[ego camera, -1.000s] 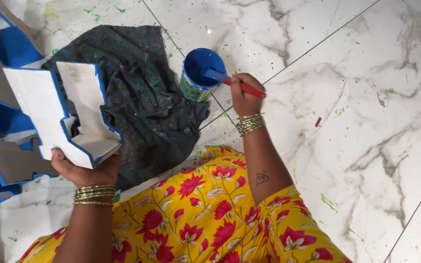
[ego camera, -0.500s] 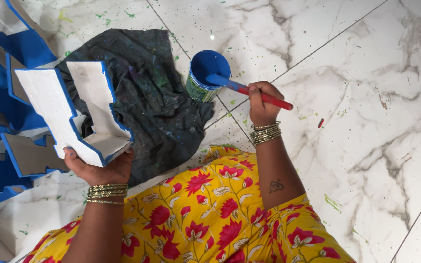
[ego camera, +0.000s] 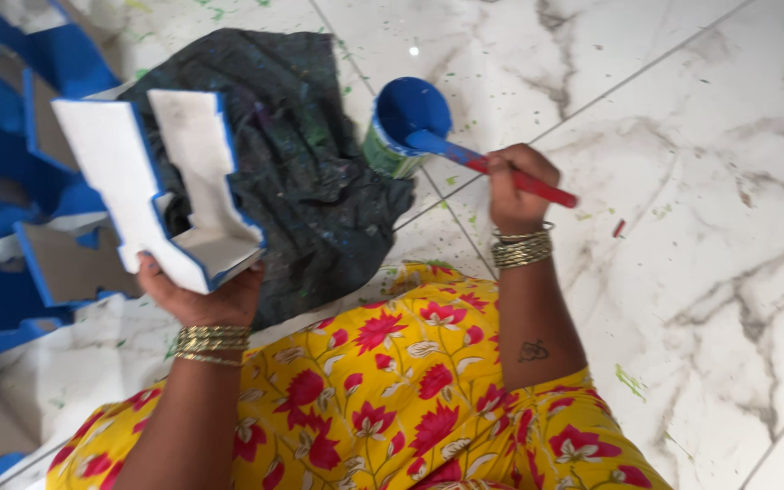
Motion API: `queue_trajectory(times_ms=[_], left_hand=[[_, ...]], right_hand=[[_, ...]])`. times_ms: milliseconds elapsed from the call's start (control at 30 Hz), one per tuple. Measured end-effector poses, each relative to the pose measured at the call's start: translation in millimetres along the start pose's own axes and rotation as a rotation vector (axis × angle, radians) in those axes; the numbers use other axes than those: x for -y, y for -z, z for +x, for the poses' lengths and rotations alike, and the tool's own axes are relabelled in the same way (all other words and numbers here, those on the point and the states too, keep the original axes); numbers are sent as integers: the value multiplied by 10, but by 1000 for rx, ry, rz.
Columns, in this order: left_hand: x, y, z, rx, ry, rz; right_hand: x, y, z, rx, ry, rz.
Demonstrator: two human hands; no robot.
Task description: The person sits on the floor and paints white cut-out letter pieces blue using a wide brush, dipping the brush into a paint can and coating the surfaces and edges of each piece, with many already painted blue letters stacked nearby.
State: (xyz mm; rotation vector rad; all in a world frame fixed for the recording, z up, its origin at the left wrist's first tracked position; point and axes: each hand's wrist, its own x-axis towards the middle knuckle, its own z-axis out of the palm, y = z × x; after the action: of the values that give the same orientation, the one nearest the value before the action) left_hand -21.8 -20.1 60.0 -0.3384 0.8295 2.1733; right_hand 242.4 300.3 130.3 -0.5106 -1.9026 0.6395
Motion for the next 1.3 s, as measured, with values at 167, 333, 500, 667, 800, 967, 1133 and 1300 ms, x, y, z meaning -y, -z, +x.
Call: queue_trajectory(times_ms=[167, 333, 500, 667, 800, 967, 1133, 1300], left_hand=[[56, -91, -33, -35, -2, -89], [66, -203, -85, -5, -7, -92], [65, -263, -104, -54, 10, -88], [77, -287, -100, -42, -7, -77], [87, -280, -72, -63, 11, -91], [101, -265, -65, -38, 10, -98], [131, -322, -13, 52, -25, -161], [102, -369, -22, 105, -40, -204]], right_hand=[[-306, 202, 4, -201, -295, 355], [-540, 330, 121, -494, -701, 448], [-670, 406, 178, -658, -1099, 707], [-838, 455, 149, -648, -1025, 680], [-944, 401, 43, -467, -697, 435], [-828, 385, 85, -577, -815, 633], [-513, 245, 113, -447, -1039, 996], [-297, -45, -74, -224, -1200, 1463]])
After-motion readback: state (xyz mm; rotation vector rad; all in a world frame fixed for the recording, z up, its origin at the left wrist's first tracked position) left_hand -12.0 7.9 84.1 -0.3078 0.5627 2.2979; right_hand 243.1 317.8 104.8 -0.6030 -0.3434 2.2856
